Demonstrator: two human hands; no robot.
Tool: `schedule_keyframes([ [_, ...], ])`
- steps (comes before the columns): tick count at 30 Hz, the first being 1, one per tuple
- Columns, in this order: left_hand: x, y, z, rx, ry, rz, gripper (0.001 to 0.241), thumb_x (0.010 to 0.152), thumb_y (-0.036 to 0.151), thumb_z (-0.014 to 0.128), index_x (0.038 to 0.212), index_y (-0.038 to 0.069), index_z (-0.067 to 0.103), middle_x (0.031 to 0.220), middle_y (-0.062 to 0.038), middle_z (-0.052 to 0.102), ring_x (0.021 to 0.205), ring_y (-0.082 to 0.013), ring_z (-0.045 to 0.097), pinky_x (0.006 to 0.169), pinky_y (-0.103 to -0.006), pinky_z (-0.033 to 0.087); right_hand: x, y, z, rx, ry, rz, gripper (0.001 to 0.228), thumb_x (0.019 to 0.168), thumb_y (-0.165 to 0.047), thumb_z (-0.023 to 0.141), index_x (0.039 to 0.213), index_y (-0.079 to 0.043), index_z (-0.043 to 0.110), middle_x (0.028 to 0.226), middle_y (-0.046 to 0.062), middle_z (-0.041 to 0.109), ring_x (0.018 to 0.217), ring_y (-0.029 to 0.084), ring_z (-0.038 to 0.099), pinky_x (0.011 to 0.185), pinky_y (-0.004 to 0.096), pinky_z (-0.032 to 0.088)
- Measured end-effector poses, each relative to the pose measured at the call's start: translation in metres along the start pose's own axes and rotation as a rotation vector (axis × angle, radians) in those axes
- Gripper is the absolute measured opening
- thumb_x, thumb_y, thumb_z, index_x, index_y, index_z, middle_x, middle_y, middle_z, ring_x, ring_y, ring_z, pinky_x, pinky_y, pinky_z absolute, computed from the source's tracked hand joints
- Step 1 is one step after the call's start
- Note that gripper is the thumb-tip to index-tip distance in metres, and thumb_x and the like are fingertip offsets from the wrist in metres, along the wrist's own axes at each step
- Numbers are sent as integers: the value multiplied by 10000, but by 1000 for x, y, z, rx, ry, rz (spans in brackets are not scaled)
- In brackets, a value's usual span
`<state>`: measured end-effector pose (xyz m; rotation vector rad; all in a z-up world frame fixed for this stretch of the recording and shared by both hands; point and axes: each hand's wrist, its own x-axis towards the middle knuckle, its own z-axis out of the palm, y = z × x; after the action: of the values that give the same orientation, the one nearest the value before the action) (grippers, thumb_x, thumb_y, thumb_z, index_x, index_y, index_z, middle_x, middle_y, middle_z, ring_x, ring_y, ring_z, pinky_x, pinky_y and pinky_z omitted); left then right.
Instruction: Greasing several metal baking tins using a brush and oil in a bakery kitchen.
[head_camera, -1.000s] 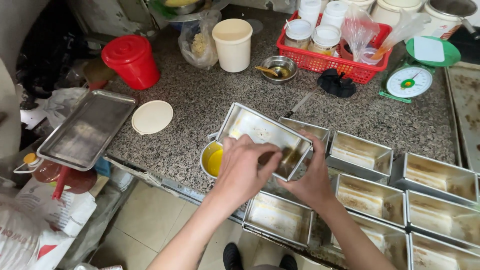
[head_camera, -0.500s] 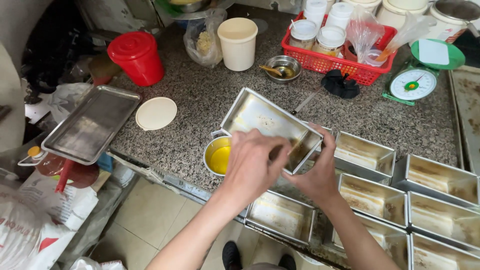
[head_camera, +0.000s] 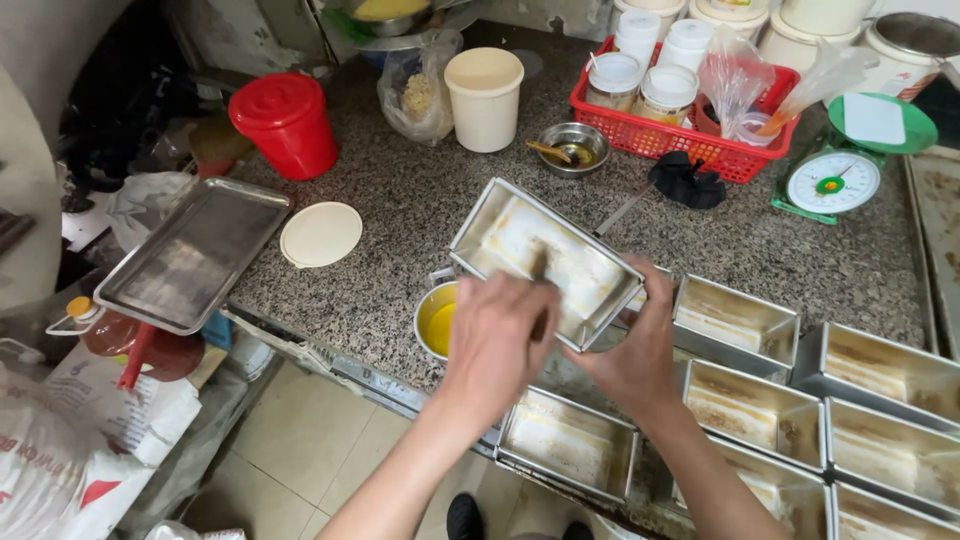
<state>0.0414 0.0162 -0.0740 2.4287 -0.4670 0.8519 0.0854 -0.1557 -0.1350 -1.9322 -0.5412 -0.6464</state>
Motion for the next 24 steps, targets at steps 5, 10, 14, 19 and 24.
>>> schedule_keyframes([
  [5, 15, -20, -32, 47, 20, -65, 151, 951, 255, 638, 942, 194, 776, 822, -18, 758, 803, -239, 642, 780, -376, 381, -7, 19, 4, 44, 25, 60, 1145, 507, -52, 979, 1412, 37, 284, 1400, 258, 399, 1335, 519, 449, 836, 613, 599],
  [10, 16, -4, -25, 18, -75, -1, 83, 882, 198, 688, 864, 147, 751, 775, -93, 730, 786, -320, 644, 755, -431, 399, -2, 16, 10, 40, 21, 15, 1149, 514, -52, 992, 1419, 9, 287, 1373, 226, 387, 1318, 497, 460, 813, 604, 622],
  [14, 26, -19, -38, -66, -84, -101, 170, 941, 225, 633, 958, 145, 782, 855, -59, 770, 823, -271, 648, 809, -400, 374, -7, 29, 11, 83, 44, 70, 1191, 472, -68, 996, 1422, 13, 283, 1402, 231, 380, 1345, 478, 451, 835, 571, 603],
  [19, 23, -5, -23, 66, -60, -21, 101, 868, 162, 660, 858, 151, 760, 741, -77, 727, 747, -301, 636, 753, -419, 389, -5, 21, 14, 85, 13, 80, 1146, 506, -30, 965, 1414, 26, 268, 1385, 253, 372, 1310, 526, 458, 807, 602, 633],
  [24, 40, -23, -28, 64, -6, -220, 254, 997, 279, 578, 1013, 153, 798, 825, -41, 768, 772, -186, 581, 828, -358, 337, -9, 31, 10, 90, 9, 95, 1210, 490, -74, 991, 1430, 39, 237, 1410, 284, 362, 1318, 563, 447, 789, 607, 628],
])
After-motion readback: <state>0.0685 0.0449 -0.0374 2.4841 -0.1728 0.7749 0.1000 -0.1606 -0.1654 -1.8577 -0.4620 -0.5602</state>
